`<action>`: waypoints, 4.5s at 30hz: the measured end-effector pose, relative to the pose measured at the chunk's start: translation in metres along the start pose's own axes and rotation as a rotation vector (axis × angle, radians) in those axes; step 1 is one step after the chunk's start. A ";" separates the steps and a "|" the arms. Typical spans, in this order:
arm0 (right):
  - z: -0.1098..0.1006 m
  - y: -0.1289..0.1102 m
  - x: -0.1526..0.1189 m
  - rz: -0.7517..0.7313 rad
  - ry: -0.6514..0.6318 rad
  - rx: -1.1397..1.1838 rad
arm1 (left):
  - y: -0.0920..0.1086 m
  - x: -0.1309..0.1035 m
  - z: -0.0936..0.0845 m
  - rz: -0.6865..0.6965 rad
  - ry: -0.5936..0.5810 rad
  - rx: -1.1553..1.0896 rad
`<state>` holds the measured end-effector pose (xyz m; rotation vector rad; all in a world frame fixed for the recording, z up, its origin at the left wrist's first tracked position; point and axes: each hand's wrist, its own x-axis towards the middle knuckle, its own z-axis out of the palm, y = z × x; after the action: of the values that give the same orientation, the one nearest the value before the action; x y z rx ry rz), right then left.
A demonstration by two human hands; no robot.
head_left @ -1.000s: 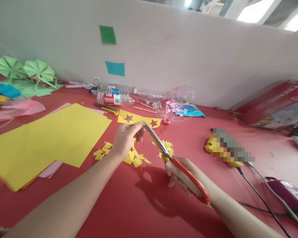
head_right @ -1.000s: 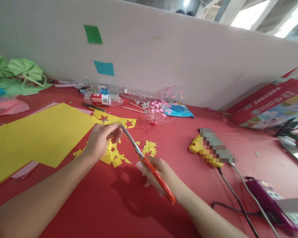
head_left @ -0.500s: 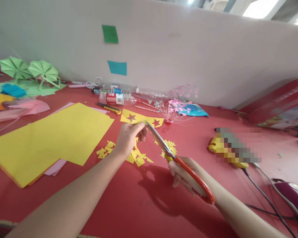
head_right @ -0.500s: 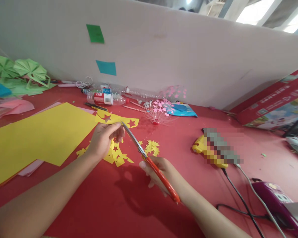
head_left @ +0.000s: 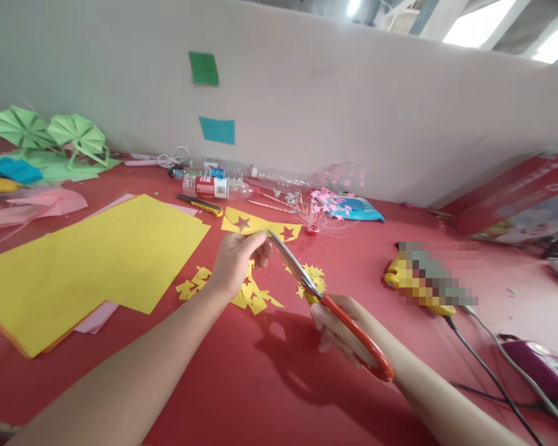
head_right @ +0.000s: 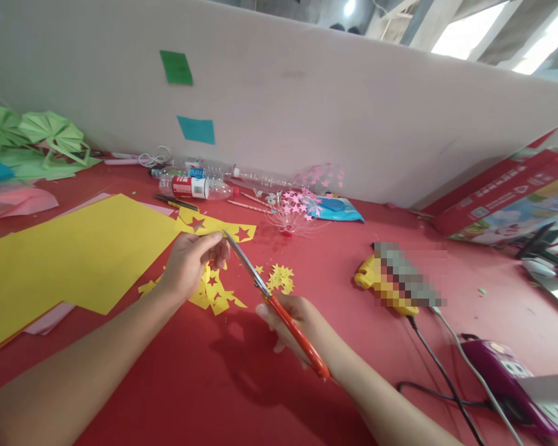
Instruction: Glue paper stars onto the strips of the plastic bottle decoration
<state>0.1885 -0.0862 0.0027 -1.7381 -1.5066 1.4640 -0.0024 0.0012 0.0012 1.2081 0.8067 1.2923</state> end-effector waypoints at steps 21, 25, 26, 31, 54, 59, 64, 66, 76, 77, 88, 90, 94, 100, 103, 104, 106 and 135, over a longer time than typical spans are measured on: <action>0.003 0.004 0.001 -0.027 -0.031 0.046 | -0.009 -0.006 0.005 0.028 0.105 0.028; 0.005 0.005 0.001 -0.029 -0.049 0.065 | -0.009 -0.006 0.006 0.065 0.071 0.038; 0.005 0.006 0.001 -0.027 -0.043 0.060 | -0.009 -0.006 0.006 0.069 0.070 0.041; 0.007 0.006 0.000 -0.017 -0.017 0.054 | -0.008 -0.009 0.008 0.058 0.043 0.050; 0.010 -0.002 -0.006 -0.075 -0.030 0.037 | -0.010 -0.010 0.009 0.021 -0.012 -0.016; 0.010 0.001 -0.005 -0.050 -0.020 0.043 | -0.010 -0.010 0.010 0.013 -0.031 -0.020; 0.013 -0.001 -0.004 -0.031 -0.003 0.057 | -0.009 -0.010 0.010 0.013 -0.045 -0.009; 0.014 -0.002 -0.004 -0.008 0.000 0.068 | -0.009 -0.010 0.010 0.007 -0.046 -0.021; 0.012 0.003 -0.001 -0.028 -0.009 0.125 | -0.011 -0.010 0.008 0.016 -0.040 -0.038; 0.011 0.004 0.000 -0.032 -0.008 0.129 | -0.010 -0.010 0.008 0.019 -0.039 -0.039; 0.012 -0.002 -0.001 0.044 0.065 0.057 | -0.006 -0.007 0.007 -0.074 0.068 -0.170; 0.012 0.001 0.000 0.049 0.064 0.063 | -0.006 -0.006 0.007 -0.058 0.072 -0.180; 0.013 0.004 0.002 0.063 0.068 0.078 | -0.004 -0.004 0.007 -0.046 0.087 -0.183; 0.013 -0.001 -0.001 0.010 0.059 0.028 | -0.002 -0.001 0.008 -0.038 0.146 -0.198; 0.010 -0.003 -0.001 -0.001 0.028 0.011 | -0.003 -0.001 0.007 0.013 0.139 -0.128; 0.009 -0.003 -0.002 -0.004 0.024 0.004 | -0.003 -0.002 0.007 0.038 0.132 -0.092; 0.007 -0.003 -0.003 -0.017 0.022 -0.011 | -0.003 -0.002 0.006 0.080 0.124 -0.021; 0.009 0.001 -0.001 -0.010 0.068 0.084 | -0.004 0.001 0.000 -0.003 -0.084 -0.013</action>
<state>0.1806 -0.0899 -0.0009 -1.7111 -1.3967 1.4282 -0.0008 0.0028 -0.0020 1.2423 0.7378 1.2343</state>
